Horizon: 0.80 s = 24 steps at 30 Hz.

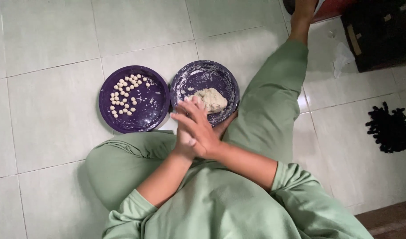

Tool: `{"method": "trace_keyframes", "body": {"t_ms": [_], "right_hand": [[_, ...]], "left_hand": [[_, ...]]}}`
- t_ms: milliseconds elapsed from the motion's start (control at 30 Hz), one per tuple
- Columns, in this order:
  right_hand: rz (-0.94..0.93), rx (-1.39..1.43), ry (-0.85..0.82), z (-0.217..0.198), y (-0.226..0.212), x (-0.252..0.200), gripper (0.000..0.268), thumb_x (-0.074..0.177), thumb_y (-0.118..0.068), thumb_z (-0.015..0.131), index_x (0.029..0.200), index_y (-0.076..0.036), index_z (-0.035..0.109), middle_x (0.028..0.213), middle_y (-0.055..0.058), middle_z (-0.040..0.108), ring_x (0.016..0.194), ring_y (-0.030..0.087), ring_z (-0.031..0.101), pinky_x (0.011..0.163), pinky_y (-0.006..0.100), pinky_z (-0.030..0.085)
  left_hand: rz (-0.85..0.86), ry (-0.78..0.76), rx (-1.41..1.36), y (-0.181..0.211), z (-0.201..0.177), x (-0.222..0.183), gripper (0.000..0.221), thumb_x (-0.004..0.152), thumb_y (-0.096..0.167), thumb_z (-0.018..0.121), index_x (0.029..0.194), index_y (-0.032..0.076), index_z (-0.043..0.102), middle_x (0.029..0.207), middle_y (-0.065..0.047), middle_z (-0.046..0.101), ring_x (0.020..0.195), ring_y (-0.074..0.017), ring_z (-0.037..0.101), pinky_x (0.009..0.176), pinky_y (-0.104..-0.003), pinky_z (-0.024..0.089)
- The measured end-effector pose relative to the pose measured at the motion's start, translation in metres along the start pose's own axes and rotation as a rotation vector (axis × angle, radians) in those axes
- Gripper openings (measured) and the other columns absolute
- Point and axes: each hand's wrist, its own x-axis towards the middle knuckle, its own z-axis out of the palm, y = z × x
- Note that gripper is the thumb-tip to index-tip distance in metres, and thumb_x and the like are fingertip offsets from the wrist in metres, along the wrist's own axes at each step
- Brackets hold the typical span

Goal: The person is pinching small pieces of dough and rolling them into small balls between their palms, placing the finished balls into a separate bowl.

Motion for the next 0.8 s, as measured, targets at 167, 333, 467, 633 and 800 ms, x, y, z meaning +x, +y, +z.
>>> {"method": "trace_keyframes", "body": {"t_ms": [167,333,467,633,800], "right_hand": [[-0.026,-0.014,0.007,0.009,0.002,-0.016,0.095,0.098,-0.07,-0.005,0.151,-0.01,0.047,0.152,0.027,0.039,0.146,0.044,0.033,0.118,0.057,0.031],[-0.012,0.06,0.009,-0.009,-0.017,0.009,0.097,0.099,-0.071,-0.007,0.154,-0.008,0.042,0.156,0.028,0.032,0.148,0.048,0.025,0.12,0.064,0.021],[-0.014,0.074,0.032,-0.01,-0.017,0.009,0.098,0.098,-0.072,-0.007,0.155,-0.007,0.039,0.157,0.028,0.031,0.15,0.048,0.023,0.121,0.064,0.018],[-0.006,0.094,0.057,-0.007,-0.019,0.003,0.099,0.097,-0.073,-0.007,0.156,-0.006,0.037,0.158,0.029,0.029,0.151,0.048,0.02,0.122,0.064,0.016],[-0.132,0.122,0.097,0.008,-0.038,0.004,0.104,0.095,-0.075,-0.007,0.151,-0.004,0.044,0.161,0.028,0.03,0.153,0.04,0.024,0.127,0.054,0.016]], "left_hand": [[-0.801,0.674,-0.263,0.064,0.058,0.044,0.08,0.093,0.077,0.033,0.16,0.033,0.031,0.151,0.01,0.049,0.097,-0.0014,0.062,0.086,-0.013,0.051],[-0.473,0.376,-0.102,0.022,0.029,0.015,0.069,0.1,0.06,0.045,0.154,0.018,0.035,0.152,-0.003,0.043,0.138,-0.0175,0.042,0.121,-0.037,0.025],[-0.038,0.113,0.055,-0.017,-0.001,-0.024,0.108,0.086,0.051,0.062,0.161,-0.001,0.005,0.17,-0.026,0.009,0.162,-0.0335,0.009,0.135,-0.046,0.007],[-0.729,0.612,-0.439,0.044,0.048,0.03,0.076,0.099,0.073,0.025,0.146,0.019,0.052,0.143,-0.003,0.06,0.132,-0.0159,0.054,0.123,-0.033,0.029],[-0.624,0.537,-0.449,0.01,0.021,0.006,0.073,0.102,0.067,0.027,0.154,0.017,0.039,0.153,-0.004,0.047,0.138,-0.0162,0.047,0.123,-0.035,0.028]]}}
